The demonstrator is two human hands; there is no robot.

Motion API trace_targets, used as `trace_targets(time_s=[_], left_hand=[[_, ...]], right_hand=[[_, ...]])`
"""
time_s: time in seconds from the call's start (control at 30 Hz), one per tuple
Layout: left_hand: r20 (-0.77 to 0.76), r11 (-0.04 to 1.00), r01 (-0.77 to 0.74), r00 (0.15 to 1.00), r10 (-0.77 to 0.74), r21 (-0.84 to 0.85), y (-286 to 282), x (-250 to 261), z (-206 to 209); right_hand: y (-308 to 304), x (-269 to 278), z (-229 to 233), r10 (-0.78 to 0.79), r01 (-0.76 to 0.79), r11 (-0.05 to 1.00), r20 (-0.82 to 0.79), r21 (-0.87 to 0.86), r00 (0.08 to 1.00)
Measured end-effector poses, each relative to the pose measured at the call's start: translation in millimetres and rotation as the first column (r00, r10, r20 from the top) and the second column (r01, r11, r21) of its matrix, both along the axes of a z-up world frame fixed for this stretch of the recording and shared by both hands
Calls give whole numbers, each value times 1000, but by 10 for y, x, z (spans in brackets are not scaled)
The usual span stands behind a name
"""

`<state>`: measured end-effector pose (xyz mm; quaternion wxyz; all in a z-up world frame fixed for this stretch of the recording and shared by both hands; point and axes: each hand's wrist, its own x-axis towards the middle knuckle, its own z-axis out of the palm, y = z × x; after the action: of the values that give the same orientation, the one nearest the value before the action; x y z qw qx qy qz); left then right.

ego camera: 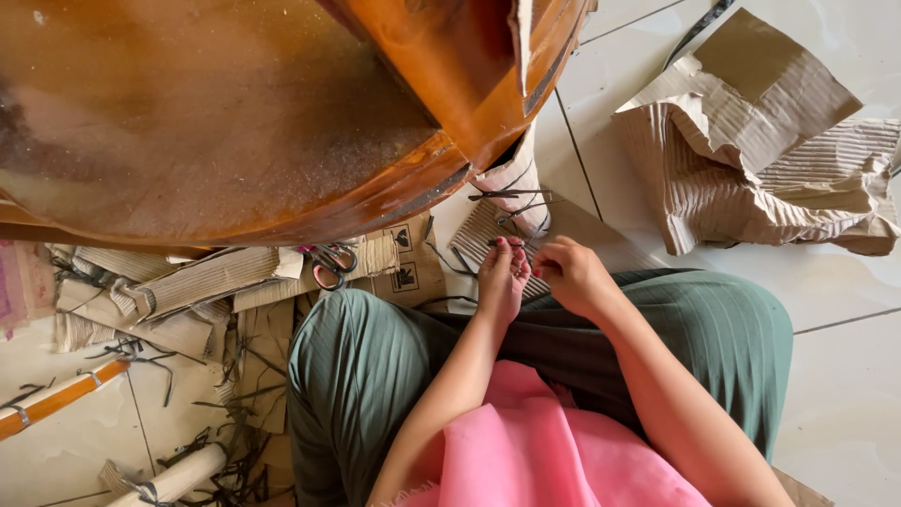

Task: Wrapping a wooden chair leg with corrugated cardboard and securing it with string.

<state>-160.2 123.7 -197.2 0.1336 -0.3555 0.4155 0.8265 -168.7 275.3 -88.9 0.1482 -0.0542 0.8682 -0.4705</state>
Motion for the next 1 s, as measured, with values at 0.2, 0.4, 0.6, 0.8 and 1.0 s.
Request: trace_targets(time_s=[0.2, 0.4, 0.6, 0.8, 1.0], left_hand=[[20, 989, -7, 1000, 4, 145, 135, -115, 498], [-32, 987, -20, 999, 26, 162, -11, -185, -625], [-74, 988, -68, 994, 79, 139, -119, -248, -244], [-86, 992, -91, 991, 98, 90, -167, -351, 17], [-63, 994, -78, 995, 83, 75, -188, -373, 273]], right_hand=[[-41, -136, 575, 80, -114, 941, -118, -319, 990], [34, -153, 424, 223, -222, 975, 87, -14, 971], [73, -160, 286, 184, -157, 901, -29, 405, 983], [88, -157, -268, 192, -47, 862, -240, 504, 952], [26, -218, -463, 151, 94, 827, -380, 554, 913]])
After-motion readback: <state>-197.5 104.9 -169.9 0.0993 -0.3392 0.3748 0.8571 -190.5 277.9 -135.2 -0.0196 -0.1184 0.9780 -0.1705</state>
